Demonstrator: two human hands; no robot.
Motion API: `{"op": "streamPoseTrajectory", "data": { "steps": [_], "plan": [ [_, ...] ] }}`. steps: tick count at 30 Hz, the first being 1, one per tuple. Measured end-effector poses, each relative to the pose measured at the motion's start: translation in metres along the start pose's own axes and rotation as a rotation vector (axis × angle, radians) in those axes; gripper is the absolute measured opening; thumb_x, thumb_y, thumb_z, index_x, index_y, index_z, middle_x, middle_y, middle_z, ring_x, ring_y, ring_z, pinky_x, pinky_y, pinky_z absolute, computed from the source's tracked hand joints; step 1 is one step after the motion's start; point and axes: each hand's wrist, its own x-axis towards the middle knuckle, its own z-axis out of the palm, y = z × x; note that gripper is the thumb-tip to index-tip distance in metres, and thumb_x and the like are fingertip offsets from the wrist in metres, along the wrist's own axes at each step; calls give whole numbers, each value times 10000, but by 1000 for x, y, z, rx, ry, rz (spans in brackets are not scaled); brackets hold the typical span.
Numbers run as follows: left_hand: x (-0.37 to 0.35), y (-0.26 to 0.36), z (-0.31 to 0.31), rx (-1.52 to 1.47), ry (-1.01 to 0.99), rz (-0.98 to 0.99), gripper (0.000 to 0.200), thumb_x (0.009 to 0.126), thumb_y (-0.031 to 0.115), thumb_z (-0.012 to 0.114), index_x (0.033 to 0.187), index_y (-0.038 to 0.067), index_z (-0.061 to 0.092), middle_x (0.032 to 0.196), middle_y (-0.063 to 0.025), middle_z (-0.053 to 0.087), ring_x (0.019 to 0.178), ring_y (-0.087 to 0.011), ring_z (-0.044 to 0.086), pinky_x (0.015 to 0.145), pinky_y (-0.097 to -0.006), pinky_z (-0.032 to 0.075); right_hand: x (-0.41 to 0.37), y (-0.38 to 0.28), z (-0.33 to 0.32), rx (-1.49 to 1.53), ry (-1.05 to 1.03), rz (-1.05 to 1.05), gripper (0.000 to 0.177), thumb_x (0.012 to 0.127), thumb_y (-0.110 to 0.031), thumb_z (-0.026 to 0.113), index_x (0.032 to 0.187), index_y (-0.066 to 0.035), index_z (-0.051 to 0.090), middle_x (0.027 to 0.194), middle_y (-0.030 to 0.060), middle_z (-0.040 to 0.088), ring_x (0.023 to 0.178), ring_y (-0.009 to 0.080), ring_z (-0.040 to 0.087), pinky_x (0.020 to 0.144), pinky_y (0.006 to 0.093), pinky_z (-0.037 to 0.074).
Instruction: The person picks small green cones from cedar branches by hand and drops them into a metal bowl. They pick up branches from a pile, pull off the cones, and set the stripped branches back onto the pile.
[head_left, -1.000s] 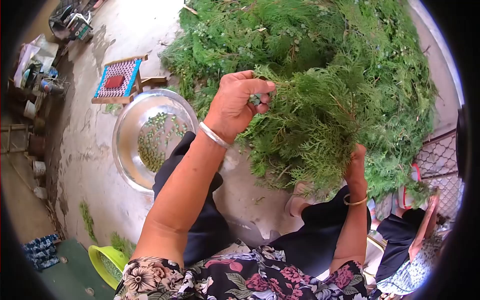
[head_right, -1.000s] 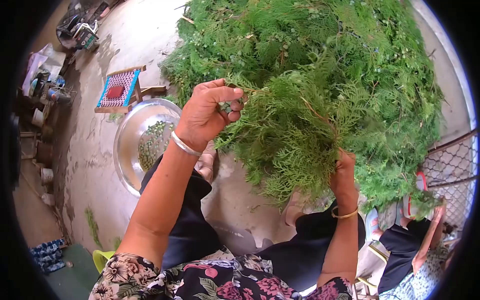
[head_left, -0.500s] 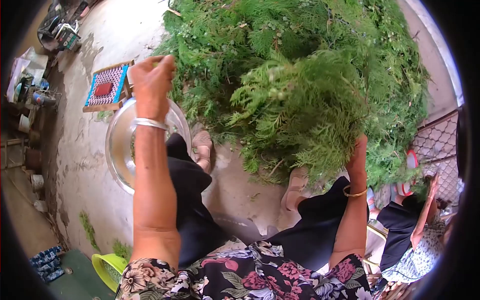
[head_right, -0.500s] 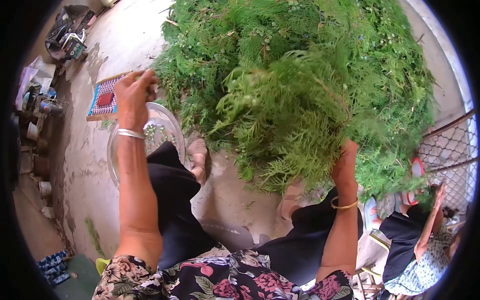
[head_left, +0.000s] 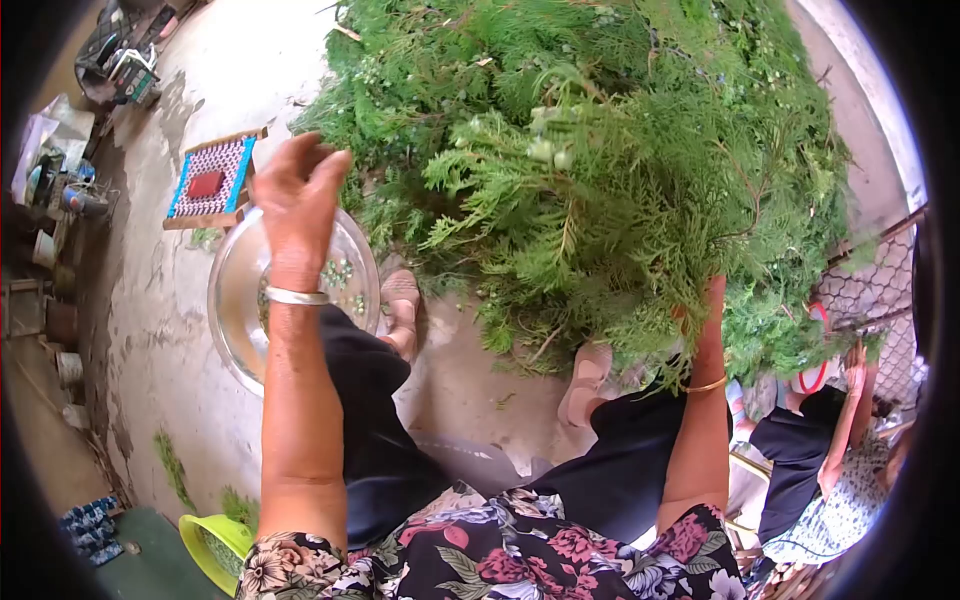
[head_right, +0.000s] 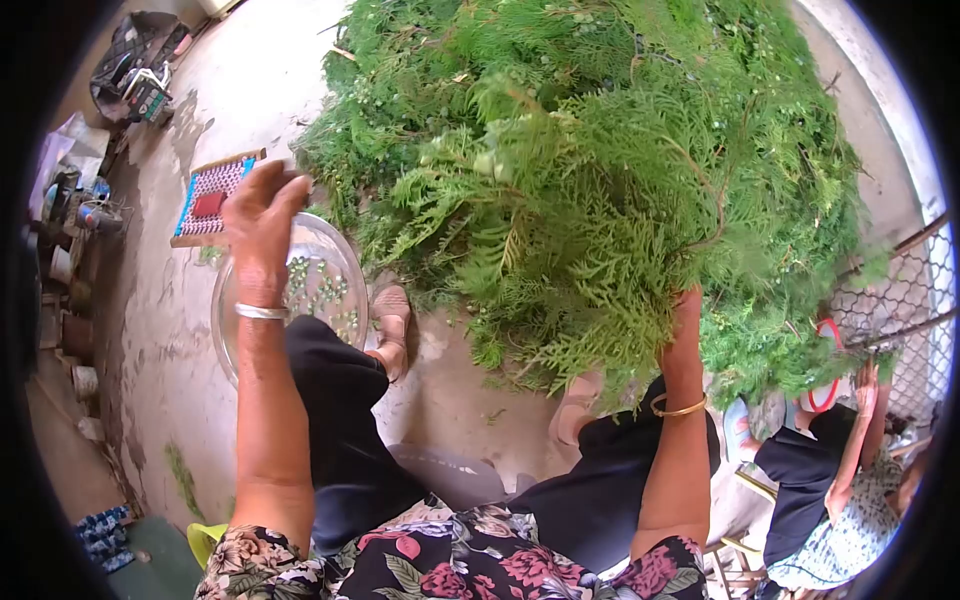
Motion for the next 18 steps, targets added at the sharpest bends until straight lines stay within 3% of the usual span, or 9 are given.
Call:
{"op": "streamPoseTrajectory", "data": {
  "steps": [1, 3, 6, 9, 13, 16, 18],
  "plan": [
    [-6, 18, 9, -204, -108, -71, 260, 815, 38, 656, 1047, -75, 622, 912, -110, 676, 766, -125, 628, 648, -239, 508, -2, -4, 3, 39, -60, 43, 456, 988, -405, 369, 1318, -91, 388, 1256, 63, 497, 1101, 182, 523, 917, 344, 456],
    [-15, 35, 25, -370, -250, -112, 226, 814, 22, 649, 1025, -59, 637, 874, -80, 675, 736, -94, 607, 643, -221, 504, -10, -10, 33, 83, 1, 0, 449, 986, -405, 366, 1300, -87, 409, 1212, 55, 531, 1056, 165, 549, 874, 332, 478],
    [-21, 38, 48, -346, -494, -43, 242, 805, -16, 633, 1046, -35, 637, 894, -69, 676, 764, -100, 618, 654, -233, 507, -10, -17, 47, -142, -76, 45, 411, 979, -410, 358, 1210, -98, 496, 1124, 26, 576, 1017, 134, 563, 841, 313, 482],
    [-25, 40, 66, -74, -458, 288, 309, 736, 21, 690, 1025, -61, 616, 885, -122, 674, 783, -183, 636, 664, -301, 508, -9, -22, 58, -138, -172, 101, 411, 962, -432, 388, 1183, -109, 513, 1098, 17, 580, 1001, 129, 563, 860, 317, 470],
    [-28, 52, 75, 112, -475, 286, 258, 703, 39, 721, 903, -73, 603, 772, -115, 649, 715, -194, 615, 627, -326, 489, -8, -9, 49, -60, -68, 108, 396, 948, -426, 407, 1173, -117, 513, 1093, 16, 570, 979, 127, 563, 847, 312, 470],
    [-28, 52, 79, 98, -531, 202, 176, 717, 17, 702, 794, -68, 568, 661, -65, 589, 626, -138, 563, 563, -306, 452, -8, -12, 53, -59, 14, 151, 344, 944, -397, 413, 1123, -123, 521, 1051, 9, 550, 942, 123, 554, 831, 308, 468],
    [-25, 51, 77, -171, -495, 102, 127, 754, 8, 667, 740, -50, 554, 612, -21, 541, 574, -93, 515, 529, -265, 428, -4, -9, 49, -47, 62, 201, 269, 935, -360, 421, 1043, -135, 521, 980, 1, 519, 910, 118, 540, 820, 308, 467]
  ]
}}
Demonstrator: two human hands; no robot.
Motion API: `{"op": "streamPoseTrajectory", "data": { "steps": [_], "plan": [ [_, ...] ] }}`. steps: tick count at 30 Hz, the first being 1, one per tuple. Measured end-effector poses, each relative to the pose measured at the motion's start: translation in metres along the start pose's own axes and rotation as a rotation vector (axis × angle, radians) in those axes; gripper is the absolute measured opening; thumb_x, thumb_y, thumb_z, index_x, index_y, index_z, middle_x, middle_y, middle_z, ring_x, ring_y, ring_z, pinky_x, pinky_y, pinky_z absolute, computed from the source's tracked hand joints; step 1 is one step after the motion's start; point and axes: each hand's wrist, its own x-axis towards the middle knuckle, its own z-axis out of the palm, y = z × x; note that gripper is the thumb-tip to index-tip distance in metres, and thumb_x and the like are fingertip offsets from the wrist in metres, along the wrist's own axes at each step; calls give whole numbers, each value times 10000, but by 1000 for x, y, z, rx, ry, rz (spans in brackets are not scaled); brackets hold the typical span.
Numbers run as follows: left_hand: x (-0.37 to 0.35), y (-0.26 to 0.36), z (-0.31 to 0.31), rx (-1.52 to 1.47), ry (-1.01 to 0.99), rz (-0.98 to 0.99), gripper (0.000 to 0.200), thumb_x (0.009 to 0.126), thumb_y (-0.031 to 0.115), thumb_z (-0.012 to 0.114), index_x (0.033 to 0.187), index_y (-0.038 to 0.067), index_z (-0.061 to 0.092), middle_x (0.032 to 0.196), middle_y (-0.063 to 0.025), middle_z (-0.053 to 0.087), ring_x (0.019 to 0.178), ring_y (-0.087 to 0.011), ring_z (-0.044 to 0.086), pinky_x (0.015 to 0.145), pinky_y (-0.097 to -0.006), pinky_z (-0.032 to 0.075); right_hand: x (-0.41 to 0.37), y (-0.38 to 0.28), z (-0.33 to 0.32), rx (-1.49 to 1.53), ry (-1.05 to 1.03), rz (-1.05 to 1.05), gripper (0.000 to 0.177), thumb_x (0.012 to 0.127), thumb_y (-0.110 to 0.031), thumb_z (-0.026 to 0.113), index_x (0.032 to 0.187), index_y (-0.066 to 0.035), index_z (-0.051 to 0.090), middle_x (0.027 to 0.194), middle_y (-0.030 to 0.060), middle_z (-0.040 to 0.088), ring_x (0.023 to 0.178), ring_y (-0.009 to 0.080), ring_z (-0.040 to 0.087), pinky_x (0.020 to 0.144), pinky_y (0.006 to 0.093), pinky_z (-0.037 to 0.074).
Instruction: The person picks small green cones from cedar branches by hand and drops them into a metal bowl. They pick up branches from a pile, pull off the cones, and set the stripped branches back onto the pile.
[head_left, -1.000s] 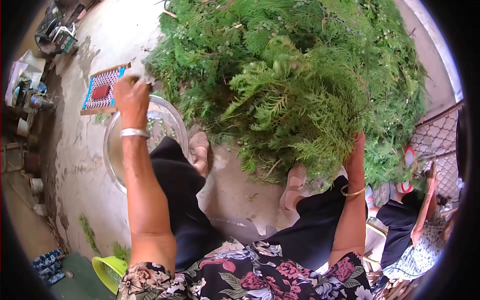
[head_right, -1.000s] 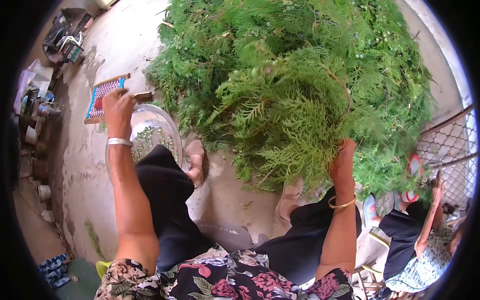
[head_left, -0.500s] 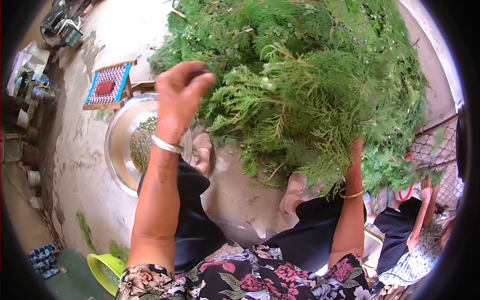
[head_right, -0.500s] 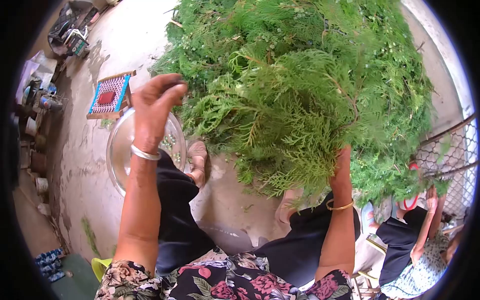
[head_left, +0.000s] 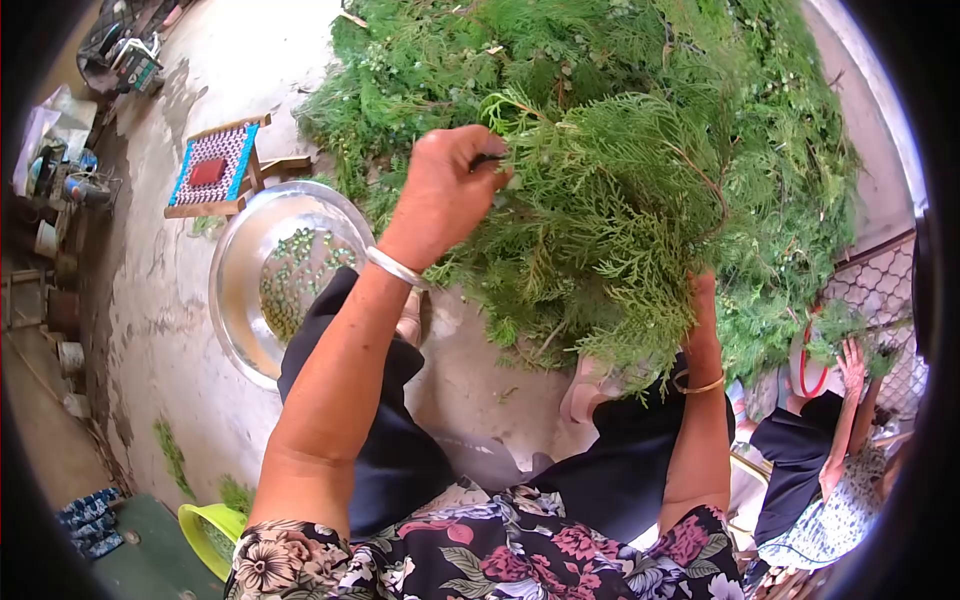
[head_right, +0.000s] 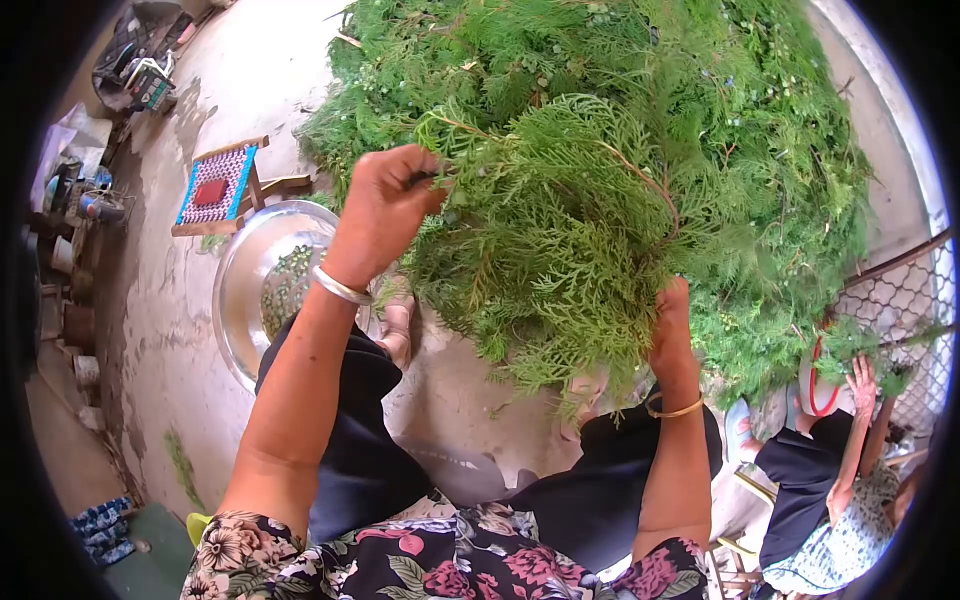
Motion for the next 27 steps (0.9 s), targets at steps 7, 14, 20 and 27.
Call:
{"op": "streamPoseTrajectory", "data": {
  "steps": [7, 14, 20, 27],
  "plan": [
    [-3, 8, -3, -526, -227, -306, 165, 805, 109, 656, 769, -50, 629, 651, -21, 598, 573, -107, 590, 522, -234, 465, -1, -1, 13, -47, 97, -60, 126, 889, -248, 448, 932, -143, 501, 882, -13, 466, 789, 96, 501, 683, 295, 463],
    [-3, 7, -1, -705, -328, -373, 193, 820, 54, 663, 668, 11, 552, 697, -99, 637, 628, -187, 660, 537, -262, 522, -11, -27, 42, -27, 77, -43, 177, 832, -173, 497, 679, -100, 549, 661, -42, 485, 572, 74, 458, 546, 270, 426],
    [-7, 8, 8, -775, -242, -531, 123, 825, 18, 630, 748, -45, 558, 773, -162, 654, 681, -228, 675, 588, -328, 577, -6, -24, 37, 0, 58, -21, 196, 840, -152, 491, 679, -67, 565, 665, -45, 512, 561, 60, 464, 512, 260, 409],
    [-3, -29, -8, 186, -92, -139, 211, 727, -67, 605, 928, -5, 619, 734, -100, 645, 579, -169, 602, 514, -279, 467, -17, -36, 52, 41, 127, 18, 173, 850, -105, 493, 696, -57, 555, 654, -48, 494, 584, 61, 400, 528, 240, 374]
  ]
}}
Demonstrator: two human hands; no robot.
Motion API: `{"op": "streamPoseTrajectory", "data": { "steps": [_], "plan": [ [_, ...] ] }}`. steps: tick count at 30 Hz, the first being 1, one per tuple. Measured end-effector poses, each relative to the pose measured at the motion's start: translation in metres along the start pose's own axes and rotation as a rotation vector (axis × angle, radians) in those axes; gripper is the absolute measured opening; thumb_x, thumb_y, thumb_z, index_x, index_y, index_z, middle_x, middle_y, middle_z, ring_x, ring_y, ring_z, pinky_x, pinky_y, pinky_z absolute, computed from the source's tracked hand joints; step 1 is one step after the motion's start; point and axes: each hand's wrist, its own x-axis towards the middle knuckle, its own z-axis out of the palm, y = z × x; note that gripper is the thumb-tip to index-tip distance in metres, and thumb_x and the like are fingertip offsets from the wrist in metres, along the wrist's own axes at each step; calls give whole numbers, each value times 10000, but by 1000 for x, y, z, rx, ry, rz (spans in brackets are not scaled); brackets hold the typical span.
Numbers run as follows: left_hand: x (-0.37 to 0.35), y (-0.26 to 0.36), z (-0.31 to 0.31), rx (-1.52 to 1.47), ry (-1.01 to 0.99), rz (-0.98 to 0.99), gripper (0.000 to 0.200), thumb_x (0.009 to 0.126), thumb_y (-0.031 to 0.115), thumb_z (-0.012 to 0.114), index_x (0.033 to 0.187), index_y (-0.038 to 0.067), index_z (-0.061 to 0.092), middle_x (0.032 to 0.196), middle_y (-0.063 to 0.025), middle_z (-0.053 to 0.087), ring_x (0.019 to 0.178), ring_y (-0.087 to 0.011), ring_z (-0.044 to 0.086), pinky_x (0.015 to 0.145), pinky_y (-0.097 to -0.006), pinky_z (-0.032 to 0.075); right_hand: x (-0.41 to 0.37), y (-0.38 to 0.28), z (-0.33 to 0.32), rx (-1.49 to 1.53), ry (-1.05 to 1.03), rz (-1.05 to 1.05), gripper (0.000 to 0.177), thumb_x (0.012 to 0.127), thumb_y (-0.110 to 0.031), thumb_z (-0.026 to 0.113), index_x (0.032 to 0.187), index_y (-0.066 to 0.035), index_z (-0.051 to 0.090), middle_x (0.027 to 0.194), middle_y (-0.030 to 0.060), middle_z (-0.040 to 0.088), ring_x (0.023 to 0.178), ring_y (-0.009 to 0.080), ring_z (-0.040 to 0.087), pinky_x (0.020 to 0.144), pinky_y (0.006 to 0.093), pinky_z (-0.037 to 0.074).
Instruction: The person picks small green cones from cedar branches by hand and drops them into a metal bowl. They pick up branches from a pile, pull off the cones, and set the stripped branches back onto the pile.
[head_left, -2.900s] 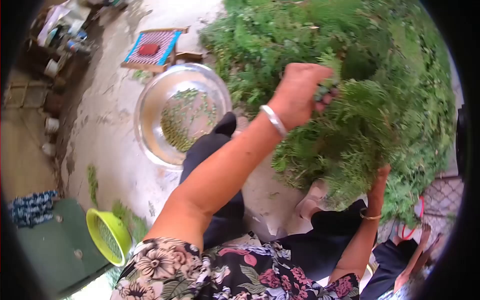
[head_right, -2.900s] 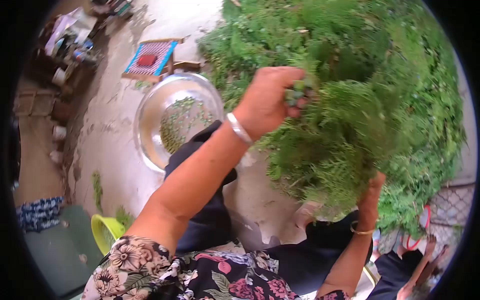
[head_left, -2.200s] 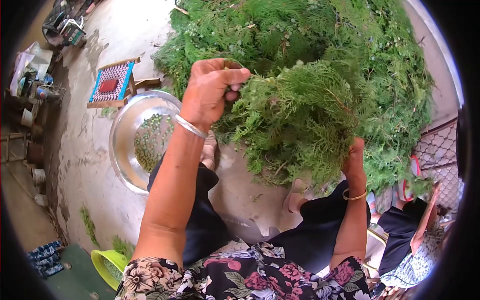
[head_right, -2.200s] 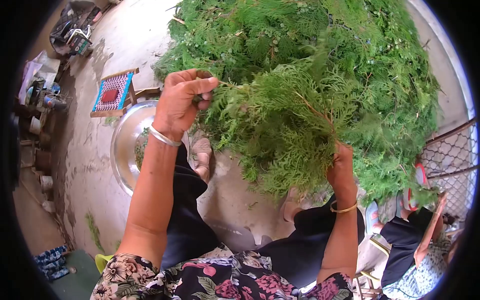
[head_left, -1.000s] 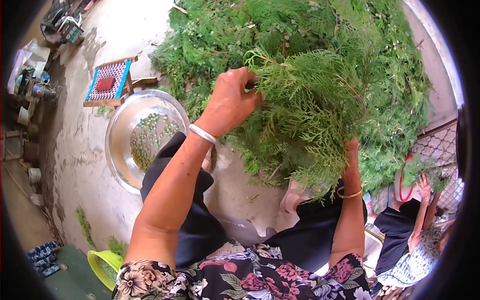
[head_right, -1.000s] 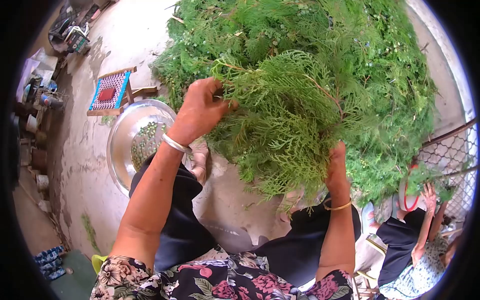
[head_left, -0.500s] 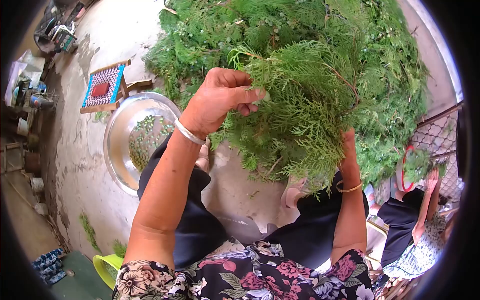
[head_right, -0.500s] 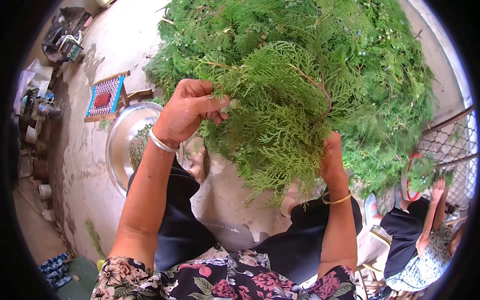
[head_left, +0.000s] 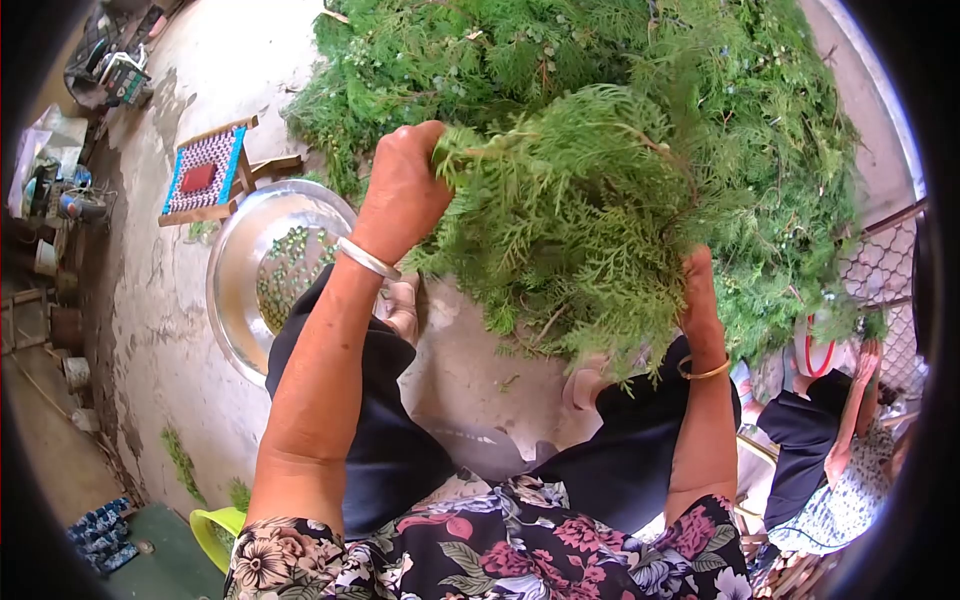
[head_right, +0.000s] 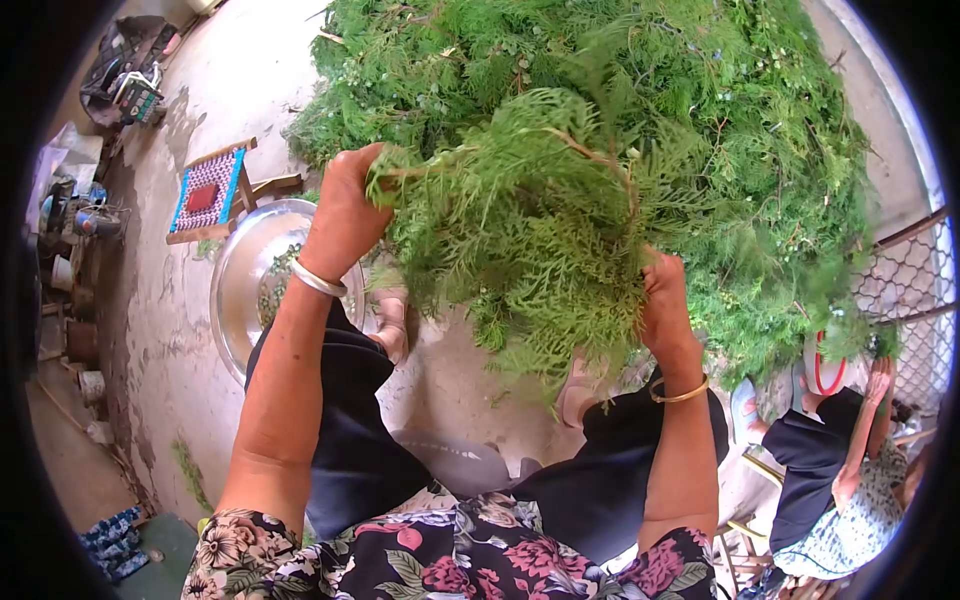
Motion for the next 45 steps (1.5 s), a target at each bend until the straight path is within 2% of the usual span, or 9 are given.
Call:
{"op": "streamPoseTrajectory", "data": {
  "steps": [2, 6, 9, 13, 20, 26, 31, 37, 45],
  "plan": [
    [-2, -9, -1, 318, 203, 416, 292, 664, -66, 634, 947, 4, 612, 775, -153, 630, 686, -284, 622, 619, -340, 484, 13, 14, -19, -215, -167, -190, 141, 842, -88, 500, 723, -57, 569, 658, -43, 507, 584, 76, 418, 542, 245, 394],
    [0, -11, -4, 455, 237, 305, 320, 630, -83, 633, 936, 0, 596, 886, -203, 614, 867, -388, 585, 734, -405, 471, 27, 29, -54, -715, -370, -452, 136, 806, -25, 517, 906, -56, 602, 802, -17, 582, 700, 124, 541, 654, 299, 475],
    [17, -40, -37, 598, 468, 142, 114, 750, 13, 574, 845, 18, 637, 760, -194, 636, 706, -354, 624, 654, -395, 492, 18, 36, -79, 153, -227, 110, 357, 842, -98, 550, 1197, -62, 525, 1109, 18, 572, 977, 158, 560, 802, 362, 481],
    [-1, -78, -97, 885, 636, 197, 91, 649, 44, 583, 705, -27, 590, 668, -223, 589, 659, -394, 582, 649, -449, 471, 24, 41, -106, -66, -183, -44, 624, 974, -497, 342, 1444, -97, 250, 1414, 53, 357, 1233, 188, 413, 958, 373, 405],
    [-35, -72, -92, 952, 574, 212, 265, 682, 110, 662, 877, -63, 614, 781, -237, 604, 698, -377, 593, 656, -445, 483, 33, 40, -108, -110, -244, -283, 614, 986, -489, 292, 1444, -86, 219, 1416, 108, 351, 1238, 234, 424, 1017, 393, 369],
    [-23, 12, -45, -255, 163, -54, 213, 823, 124, 643, 931, -59, 655, 742, -66, 657, 570, -88, 558, 493, -226, 453, 24, 43, -87, -39, -206, -153, 613, 992, -475, 259, 1446, -67, 197, 1449, 104, 321, 1268, 249, 399, 1034, 400, 359],
    [-12, 27, -4, 130, -143, -115, 408, 766, 342, 687, 784, -63, 650, 684, -267, 599, 605, -413, 594, 614, -457, 488, 24, 27, -58, -279, -268, 17, 298, 919, -276, 443, 1151, -119, 546, 1111, 24, 550, 973, 146, 568, 836, 298, 478],
    [-17, -7, 37, 294, 74, 3, 444, 717, 359, 716, 654, -51, 558, 725, -273, 593, 735, -432, 594, 654, -487, 477, 46, 79, -72, -347, 15, -375, 113, 862, -134, 500, 896, -73, 589, 813, -15, 515, 741, 109, 534, 663, 263, 488],
    [-19, -6, 35, 190, 258, 149, 236, 688, 149, 685, 684, -51, 560, 661, -237, 561, 697, -424, 576, 644, -460, 468, 12, 32, -41, -192, -180, -84, 107, 849, -88, 502, 852, -69, 607, 842, -13, 513, 799, 104, 508, 698, 265, 467]
  ]
}}
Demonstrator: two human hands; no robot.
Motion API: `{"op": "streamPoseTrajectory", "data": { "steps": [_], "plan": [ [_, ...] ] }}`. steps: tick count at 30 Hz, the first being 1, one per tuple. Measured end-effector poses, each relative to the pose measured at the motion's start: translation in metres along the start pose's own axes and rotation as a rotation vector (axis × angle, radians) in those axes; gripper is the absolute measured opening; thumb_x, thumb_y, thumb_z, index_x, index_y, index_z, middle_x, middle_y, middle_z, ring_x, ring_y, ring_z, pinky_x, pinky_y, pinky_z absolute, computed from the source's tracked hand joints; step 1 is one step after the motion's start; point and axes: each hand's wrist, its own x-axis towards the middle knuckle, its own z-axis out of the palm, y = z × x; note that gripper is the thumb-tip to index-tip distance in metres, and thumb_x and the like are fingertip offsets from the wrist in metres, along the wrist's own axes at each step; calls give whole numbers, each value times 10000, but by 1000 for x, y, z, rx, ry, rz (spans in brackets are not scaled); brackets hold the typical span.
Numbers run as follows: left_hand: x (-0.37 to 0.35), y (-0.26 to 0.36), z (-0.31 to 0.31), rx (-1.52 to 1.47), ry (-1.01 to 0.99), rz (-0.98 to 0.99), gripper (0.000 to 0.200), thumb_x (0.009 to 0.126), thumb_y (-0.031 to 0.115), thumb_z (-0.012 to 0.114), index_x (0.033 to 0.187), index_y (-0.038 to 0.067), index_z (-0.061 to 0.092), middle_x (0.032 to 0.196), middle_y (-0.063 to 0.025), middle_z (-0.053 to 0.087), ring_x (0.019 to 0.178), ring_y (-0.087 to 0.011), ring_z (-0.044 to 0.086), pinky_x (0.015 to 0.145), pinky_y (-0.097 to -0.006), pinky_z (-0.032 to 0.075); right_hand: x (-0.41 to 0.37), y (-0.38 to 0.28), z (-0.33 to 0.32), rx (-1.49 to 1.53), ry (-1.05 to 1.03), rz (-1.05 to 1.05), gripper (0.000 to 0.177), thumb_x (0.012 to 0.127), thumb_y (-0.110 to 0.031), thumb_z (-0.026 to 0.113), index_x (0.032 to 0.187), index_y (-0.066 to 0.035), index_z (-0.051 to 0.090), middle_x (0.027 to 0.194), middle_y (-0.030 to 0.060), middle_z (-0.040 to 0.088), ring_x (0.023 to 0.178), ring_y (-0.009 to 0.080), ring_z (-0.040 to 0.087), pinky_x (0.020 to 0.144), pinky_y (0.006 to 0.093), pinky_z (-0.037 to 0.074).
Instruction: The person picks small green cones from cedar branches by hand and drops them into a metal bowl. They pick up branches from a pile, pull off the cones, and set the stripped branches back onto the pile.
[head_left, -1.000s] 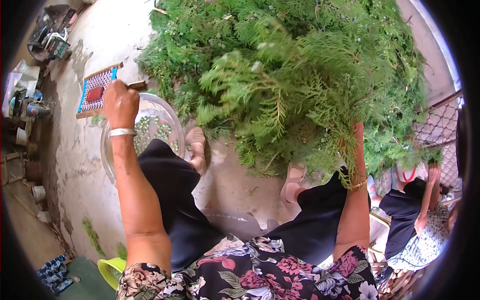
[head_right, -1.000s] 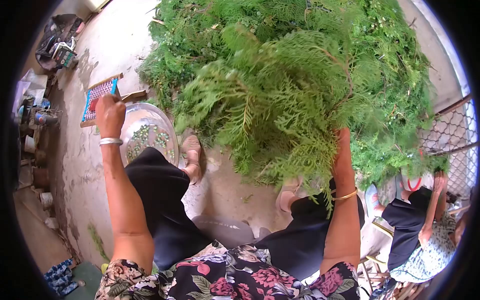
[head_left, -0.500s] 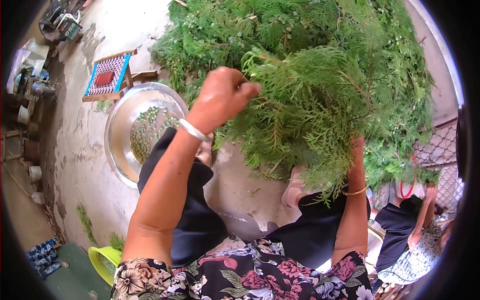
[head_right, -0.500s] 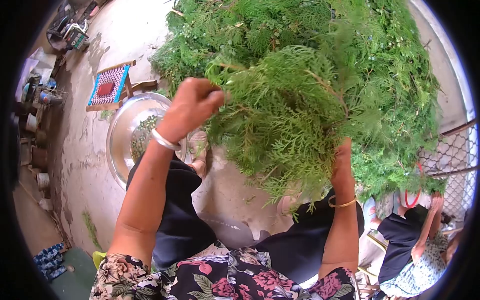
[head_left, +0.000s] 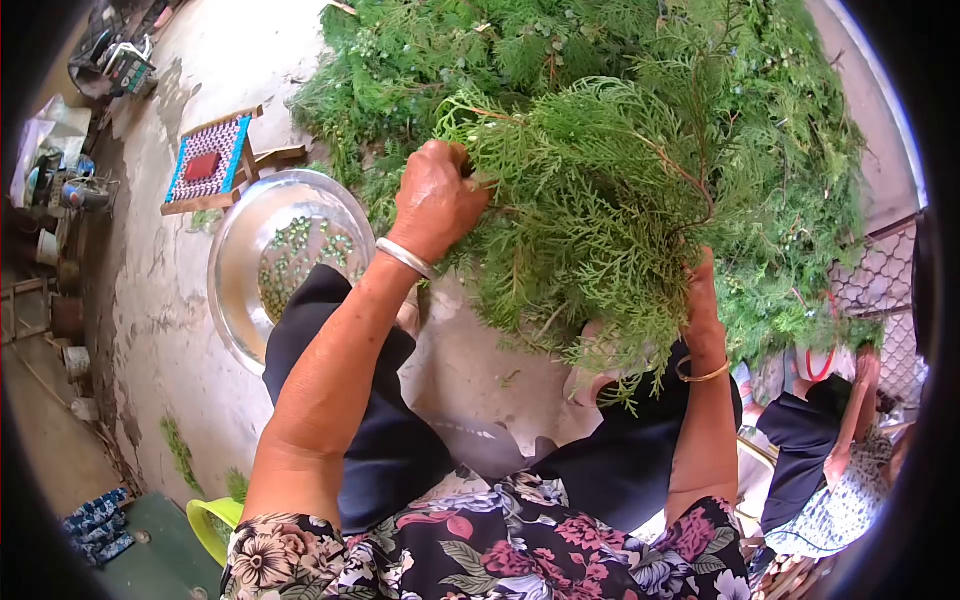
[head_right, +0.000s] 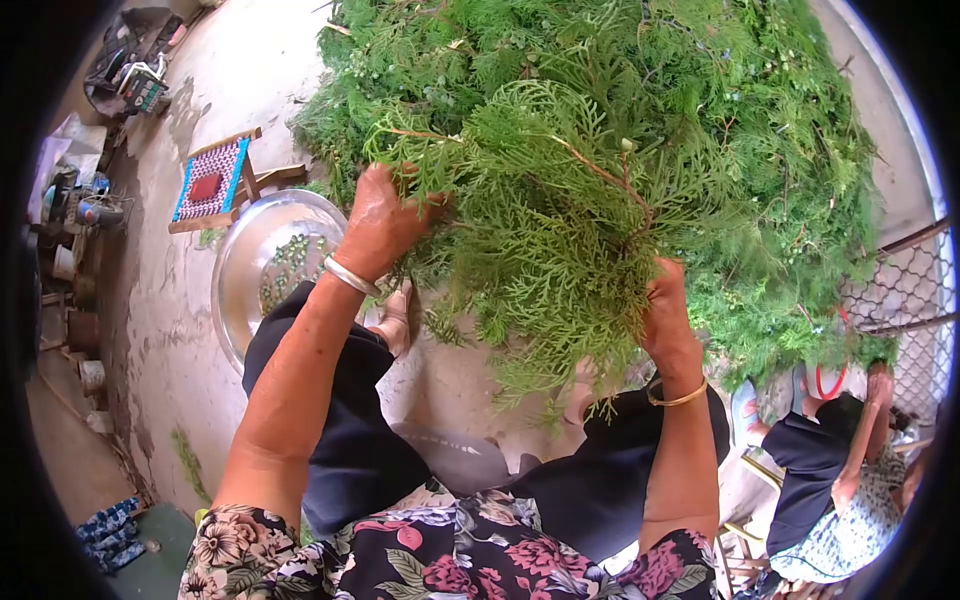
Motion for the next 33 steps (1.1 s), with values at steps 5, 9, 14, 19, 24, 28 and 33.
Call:
{"op": "streamPoseTrajectory", "data": {
  "steps": [5, 9, 14, 19, 24, 28, 33],
  "plan": [
    [14, -25, -7, 124, 191, 314, 159, 712, 79, 631, 709, -68, 570, 660, -223, 578, 572, -369, 555, 559, -453, 445, -7, 2, -2, 184, 155, 69, 167, 893, -127, 466, 990, -65, 587, 913, -8, 540, 830, 106, 516, 733, 297, 465],
    [35, -24, -66, -559, 148, -659, 216, 797, 113, 581, 908, -65, 631, 611, -49, 584, 447, -108, 475, 394, -259, 371, -8, 4, -27, 171, -56, 28, 327, 948, -286, 431, 1194, -82, 501, 1112, 14, 546, 966, 132, 535, 839, 302, 454],
    [18, -128, -121, 491, 135, -147, 191, 683, 82, 583, 808, -62, 574, 678, -202, 587, 594, -321, 562, 542, -418, 443, -5, -3, -23, 215, 18, -30, 431, 956, -407, 407, 1171, -57, 537, 1105, 28, 589, 1000, 136, 566, 891, 289, 448],
    [-8, -97, -118, 715, 117, 23, 247, 722, 123, 611, 876, -59, 547, 804, -232, 603, 701, -388, 571, 669, -444, 466, 17, 20, -41, 497, -467, -147, 581, 955, -474, 412, 1350, -49, 386, 1292, 76, 493, 1139, 194, 520, 949, 350, 451],
    [11, -24, -104, -228, -152, -428, 318, 819, 230, 651, 977, -40, 591, 813, -140, 639, 748, -247, 618, 671, -363, 509, 3, -18, 20, 327, 86, 5, 201, 870, -210, 513, 903, -38, 613, 772, 31, 603, 628, 163, 568, 552, 281, 462],
    [-8, 8, -36, -1298, -315, -786, 365, 875, 242, 609, 1171, 35, 557, 1152, -94, 589, 976, -233, 589, 846, -396, 489, 4, -3, 27, -752, -7, -766, 215, 810, -43, 588, 1008, 37, 563, 788, 151, 574, 712, 316, 587, 640, 362, 490],
    [-39, 20, -23, -1310, -410, -554, 429, 968, 188, 402, 1388, 107, 359, 1376, -81, 442, 1234, -222, 443, 1022, -377, 394, 1, -7, 53, -825, -80, -611, 531, 675, 58, 622, 1191, 29, 499, 1091, 206, 547, 978, 379, 555, 822, 404, 472]
  ]
}}
